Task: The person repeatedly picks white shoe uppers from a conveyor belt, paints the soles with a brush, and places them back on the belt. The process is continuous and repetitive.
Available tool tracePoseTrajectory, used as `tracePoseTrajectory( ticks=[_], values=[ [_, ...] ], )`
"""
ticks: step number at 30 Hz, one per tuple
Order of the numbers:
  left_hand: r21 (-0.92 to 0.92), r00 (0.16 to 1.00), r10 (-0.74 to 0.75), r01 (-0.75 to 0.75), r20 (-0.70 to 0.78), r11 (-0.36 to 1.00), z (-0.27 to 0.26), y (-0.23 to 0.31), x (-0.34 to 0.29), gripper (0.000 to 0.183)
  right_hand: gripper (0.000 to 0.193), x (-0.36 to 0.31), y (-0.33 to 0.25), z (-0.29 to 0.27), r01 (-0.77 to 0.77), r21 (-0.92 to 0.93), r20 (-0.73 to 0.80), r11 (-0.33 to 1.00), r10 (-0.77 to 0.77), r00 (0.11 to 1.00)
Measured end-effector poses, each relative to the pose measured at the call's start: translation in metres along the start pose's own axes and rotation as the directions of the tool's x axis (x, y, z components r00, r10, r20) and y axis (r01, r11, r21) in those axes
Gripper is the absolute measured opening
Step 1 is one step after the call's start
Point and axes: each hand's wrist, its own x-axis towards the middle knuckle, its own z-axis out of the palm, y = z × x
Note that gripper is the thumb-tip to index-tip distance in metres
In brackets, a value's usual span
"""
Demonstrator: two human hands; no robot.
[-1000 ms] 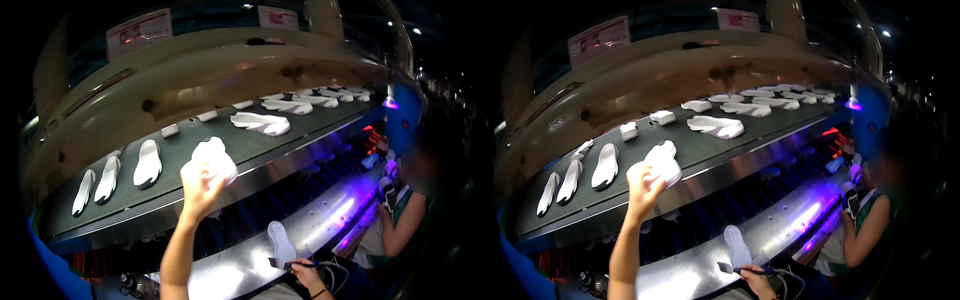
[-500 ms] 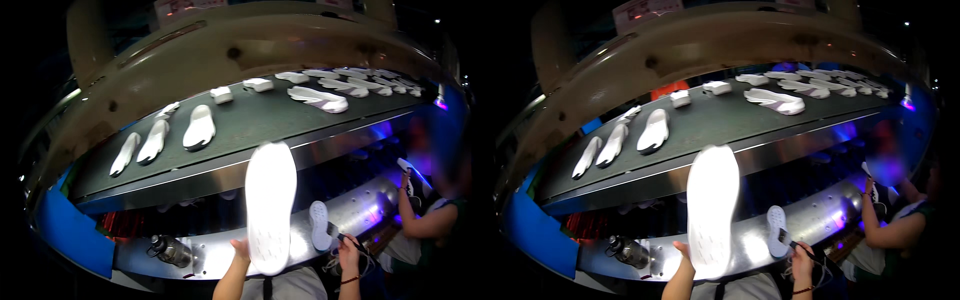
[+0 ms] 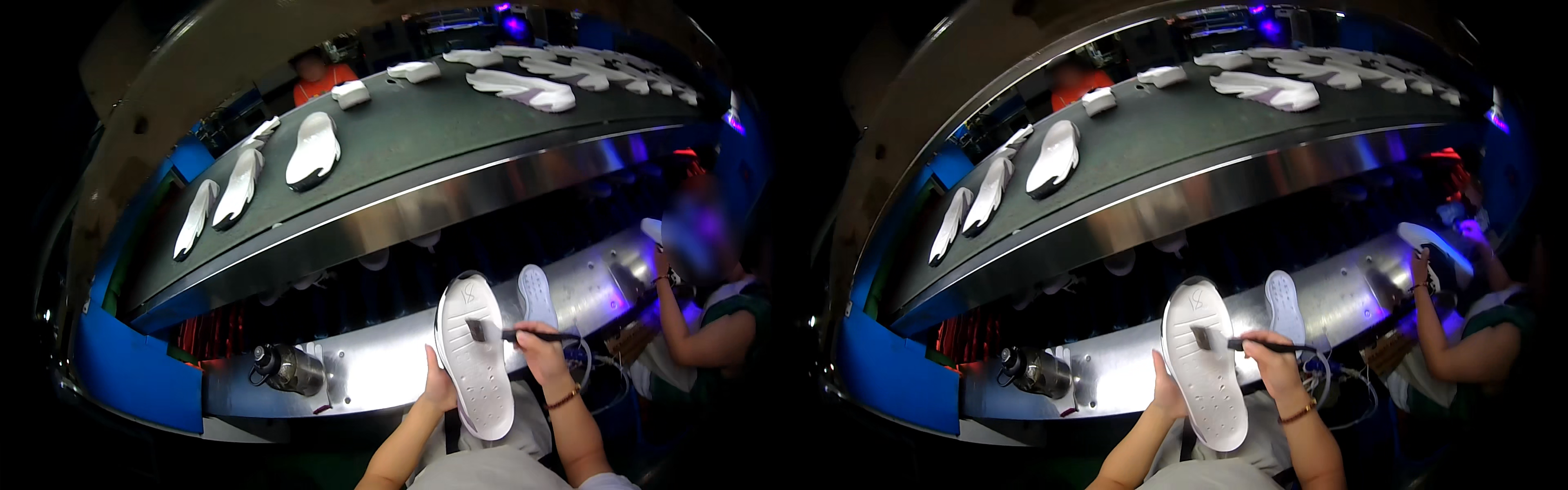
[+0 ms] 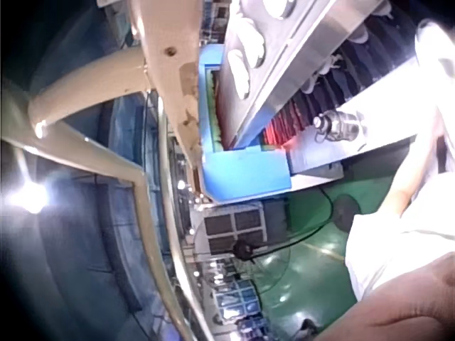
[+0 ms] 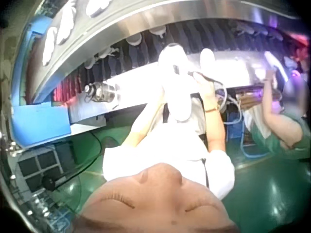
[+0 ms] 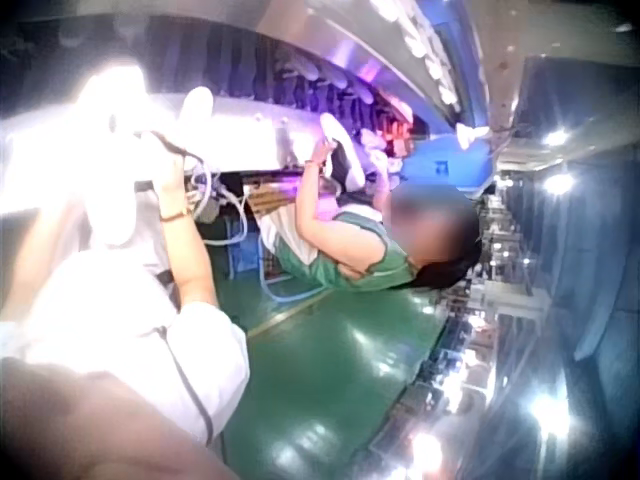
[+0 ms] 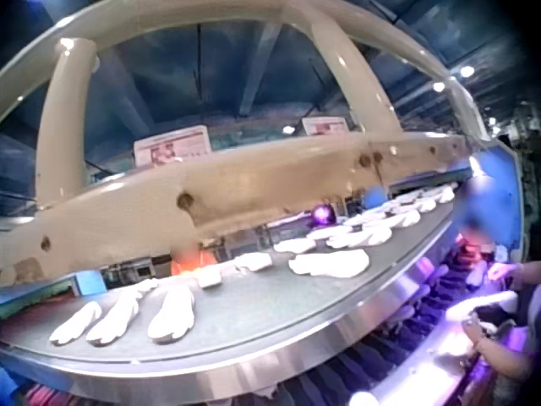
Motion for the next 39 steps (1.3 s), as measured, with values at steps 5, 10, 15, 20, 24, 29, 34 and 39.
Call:
tracePoseTrajectory(
  ticks=[5, 10, 15, 20, 24, 29, 34, 39],
  values=[
    [0.120, 0.963, 0.130, -0.104, -0.235, 0.987, 0.026, -0.014, 0.007, 0.079, 0.017, 0.017, -0.007, 0.012, -0.050, 0.027, -0.041, 0.998, 0.051, 0.998],
    [0.131, 0.938, 0.127, -0.088, -0.322, 0.987, 0.041, -0.015, 0.009, 0.079, 0.016, 0.027, -0.014, 0.018, -0.005, -0.062, -0.014, 0.998, 0.004, 1.000],
    [0.131, 0.930, 0.131, -0.091, -0.343, 0.987, 0.045, -0.018, 0.012, 0.079, 0.016, 0.030, -0.024, 0.026, 0.046, -0.215, -0.009, 0.975, -0.049, 0.999],
    [0.178, 0.911, 0.149, -0.085, -0.384, 0.980, 0.043, -0.022, 0.020, 0.081, 0.016, 0.032, -0.036, 0.045, 0.188, -0.560, 0.064, 0.807, -0.184, 0.981],
    [0.220, 0.880, 0.133, -0.033, -0.456, 0.975, 0.028, -0.020, 0.029, 0.085, 0.017, 0.013, -0.022, 0.067, 0.401, -0.793, 0.257, 0.458, -0.345, 0.903],
    [0.329, 0.824, 0.318, -0.170, -0.470, 0.929, 0.032, 0.018, 0.020, 0.079, 0.019, -0.038, -0.022, 0.039, 0.253, -0.789, 0.360, 0.559, 0.088, 0.929],
    [0.270, 0.916, 0.214, -0.123, -0.338, 0.955, 0.041, 0.018, 0.007, 0.080, 0.015, -0.031, -0.051, 0.039, 0.245, -0.695, 0.404, 0.676, 0.085, 0.911],
    [0.200, 0.967, 0.128, -0.084, -0.219, 0.976, 0.066, -0.002, 0.013, 0.081, 0.014, 0.004, -0.073, 0.065, 0.223, -0.630, 0.223, 0.744, -0.102, 0.970]
  ],
)
